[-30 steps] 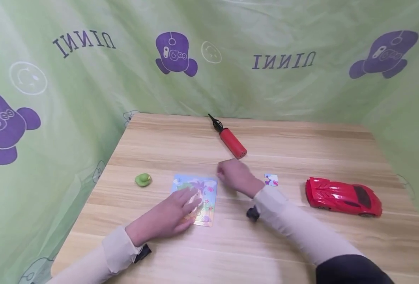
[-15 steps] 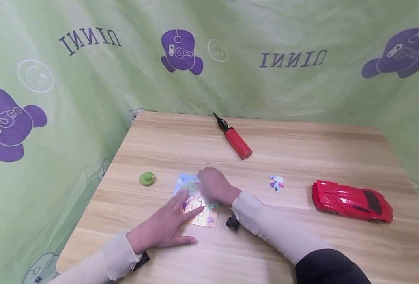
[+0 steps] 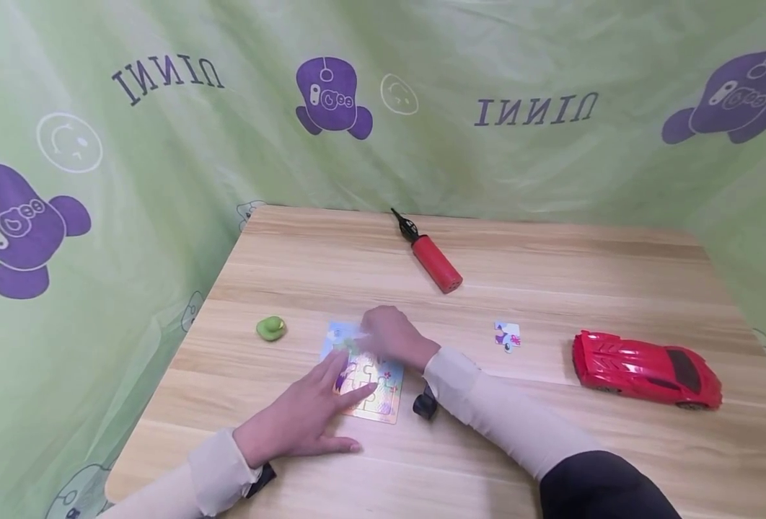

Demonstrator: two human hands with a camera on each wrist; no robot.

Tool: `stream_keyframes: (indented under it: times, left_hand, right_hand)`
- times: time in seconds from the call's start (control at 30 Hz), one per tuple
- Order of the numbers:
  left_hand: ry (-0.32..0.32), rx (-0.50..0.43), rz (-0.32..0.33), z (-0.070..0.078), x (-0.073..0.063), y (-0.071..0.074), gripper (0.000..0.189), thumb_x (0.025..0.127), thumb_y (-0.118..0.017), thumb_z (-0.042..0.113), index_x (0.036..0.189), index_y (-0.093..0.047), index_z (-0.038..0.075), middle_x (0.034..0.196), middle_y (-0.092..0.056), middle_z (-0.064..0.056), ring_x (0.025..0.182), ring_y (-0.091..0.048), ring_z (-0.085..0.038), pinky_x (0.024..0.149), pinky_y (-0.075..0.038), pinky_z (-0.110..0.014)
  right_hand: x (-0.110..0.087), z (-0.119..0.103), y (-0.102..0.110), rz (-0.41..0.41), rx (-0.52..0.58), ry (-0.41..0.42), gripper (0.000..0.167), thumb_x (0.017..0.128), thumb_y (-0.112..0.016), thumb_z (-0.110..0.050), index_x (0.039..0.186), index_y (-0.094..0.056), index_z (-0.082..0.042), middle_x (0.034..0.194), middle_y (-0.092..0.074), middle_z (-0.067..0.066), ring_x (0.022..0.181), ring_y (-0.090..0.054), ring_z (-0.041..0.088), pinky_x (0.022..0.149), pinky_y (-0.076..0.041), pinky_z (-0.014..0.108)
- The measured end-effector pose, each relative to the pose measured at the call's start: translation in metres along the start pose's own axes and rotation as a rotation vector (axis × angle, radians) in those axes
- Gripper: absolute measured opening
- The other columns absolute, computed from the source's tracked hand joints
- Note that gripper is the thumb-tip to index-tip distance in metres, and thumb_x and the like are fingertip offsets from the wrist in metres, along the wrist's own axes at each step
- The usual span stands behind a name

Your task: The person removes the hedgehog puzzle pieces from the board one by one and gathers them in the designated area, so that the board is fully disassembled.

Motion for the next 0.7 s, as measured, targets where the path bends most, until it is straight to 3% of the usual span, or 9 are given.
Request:
stream_keyframes:
  times: [0.1,0.2,0.4,0.57,0.7]
  left_hand:
    - [-0.007,0.002,-0.009,0.001,0.001,-0.002,0.086,0.082,-0.043,0.087,0.154,-0.036,0.039,0.158,-0.025,-0.035,0.148,-0.029,-0.049,0.119,-0.036,-0.049]
    - [-0.012,-0.006,-0.013,0.002,0.002,-0.003,0.087,0.082,-0.043,0.087,0.154,-0.035,0.039,0.158,-0.025,-0.035,0.148,-0.029,-0.049,0.119,-0.036,-0.05]
    - [-0.004,0.011,-0.022,0.003,0.003,-0.004,0.084,0.085,-0.042,0.084,0.155,-0.035,0.037,0.157,-0.03,-0.034,0.147,-0.031,-0.05,0.118,-0.037,-0.052]
    - [0.007,0.006,-0.012,0.0,0.004,-0.001,0.083,0.086,-0.042,0.083,0.154,-0.038,0.036,0.154,-0.036,-0.029,0.146,-0.033,-0.048,0.117,-0.038,-0.053]
    - [-0.003,-0.014,-0.015,0.0,0.003,0.002,0.082,0.087,-0.044,0.082,0.154,-0.038,0.035,0.153,-0.035,-0.029,0.145,-0.034,-0.048,0.116,-0.039,-0.054]
  right_hand:
    - [-0.005,0.008,0.013,-0.001,0.068,-0.011,0.009,0.085,-0.079,-0.016,0.085,-0.071,-0.011,0.079,-0.067,0.001,0.07,-0.057,0.012,0.064,-0.049,0.023]
    - [-0.014,0.027,0.042,0.041,0.096,-0.028,0.008,0.084,-0.079,-0.015,0.087,-0.072,-0.011,0.082,-0.071,0.002,0.071,-0.061,0.013,0.065,-0.053,0.024]
    - [-0.04,0.087,0.099,0.05,0.002,-0.116,0.008,0.089,-0.075,-0.015,0.092,-0.073,-0.007,0.078,-0.072,0.004,0.069,-0.059,0.015,0.064,-0.049,0.027]
    - [-0.053,0.119,0.107,-0.023,-0.052,-0.139,0.008,0.091,-0.072,-0.014,0.086,-0.074,-0.008,0.071,-0.07,0.001,0.063,-0.056,0.013,0.057,-0.046,0.026]
    - [-0.055,0.127,0.099,-0.071,-0.074,-0.107,0.01,0.09,-0.073,-0.013,0.082,-0.074,-0.009,0.067,-0.068,0.0,0.058,-0.054,0.01,0.054,-0.046,0.025]
Point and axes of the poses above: each hand's wrist, its own x-axis towards the middle knuckle, its own y-axis out of the back of the hand, z = x × y, the point moved 5 cm from there along x, towards the middle knuckle
